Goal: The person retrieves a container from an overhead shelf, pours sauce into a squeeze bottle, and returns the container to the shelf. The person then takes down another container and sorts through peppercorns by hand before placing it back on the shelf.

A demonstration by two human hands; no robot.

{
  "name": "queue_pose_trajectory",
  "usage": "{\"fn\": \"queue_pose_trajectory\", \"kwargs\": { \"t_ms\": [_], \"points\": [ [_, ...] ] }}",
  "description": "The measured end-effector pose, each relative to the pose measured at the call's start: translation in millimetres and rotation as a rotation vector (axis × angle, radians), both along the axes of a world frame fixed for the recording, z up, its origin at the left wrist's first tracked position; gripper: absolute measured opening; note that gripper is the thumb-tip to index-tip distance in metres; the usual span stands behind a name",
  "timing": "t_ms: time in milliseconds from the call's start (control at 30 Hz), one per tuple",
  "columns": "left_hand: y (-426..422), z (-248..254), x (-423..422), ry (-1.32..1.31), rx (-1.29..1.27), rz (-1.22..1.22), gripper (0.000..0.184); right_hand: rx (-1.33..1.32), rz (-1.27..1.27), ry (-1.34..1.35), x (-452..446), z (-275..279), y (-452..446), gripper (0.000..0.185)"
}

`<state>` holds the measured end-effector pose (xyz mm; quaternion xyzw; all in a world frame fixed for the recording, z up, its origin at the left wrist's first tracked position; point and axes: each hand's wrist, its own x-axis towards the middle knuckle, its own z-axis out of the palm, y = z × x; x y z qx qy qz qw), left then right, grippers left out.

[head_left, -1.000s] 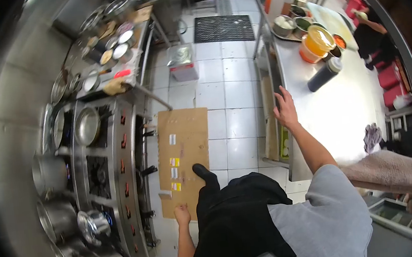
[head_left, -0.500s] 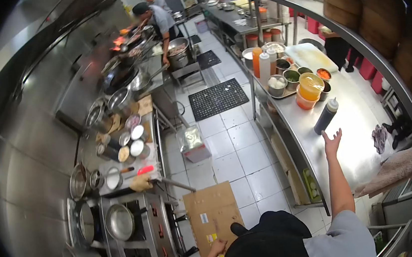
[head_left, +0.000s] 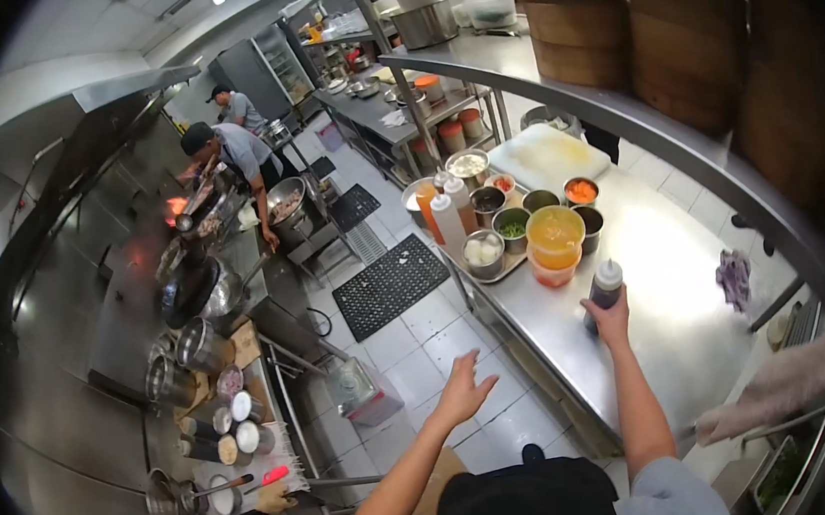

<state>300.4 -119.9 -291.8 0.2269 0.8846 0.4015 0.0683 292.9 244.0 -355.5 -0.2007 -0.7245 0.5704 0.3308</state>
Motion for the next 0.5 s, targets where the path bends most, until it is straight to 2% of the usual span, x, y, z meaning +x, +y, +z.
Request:
{"fn": "queue_pose_trajectory", "kwargs": {
  "t_ms": [67, 133, 200, 267, 333, 400, 500],
  "points": [
    [43, 45, -27, 0.005, 0.054, -0.128, 0.076, 0.004, 0.042, -0.018, -1, -4, 6, 0.077],
    [80, 79, -50, 0.131, 0.070, -0.318, 0.082, -0.056, 0.040, 0.045, -4, -19, 9, 0.075],
    [116, 104, -69, 0.177, 0.131, -0.479, 0.083, -0.097, 0.072, -0.006, 1, -25, 12, 0.074],
    [147, 107, -87, 0.268, 0.018, -0.549, 0.087, -0.173, 0.135, -0.034, 7, -25, 10, 0.073],
    [177, 96, -108, 0.383, 0.072, -0.689, 0.088, -0.031, 0.111, -0.086, 13, -21, 10, 0.069],
    [199, 90, -121, 0.512, 0.077, -0.815, 0.088, -0.146, 0.170, -0.147, 19, -2, 4, 0.072],
    [225, 87, -130, 0.427, -0.048, -1.094, 0.070, -0.294, 0.164, -0.145, 29, 17, -16, 0.064]
  ]
}}
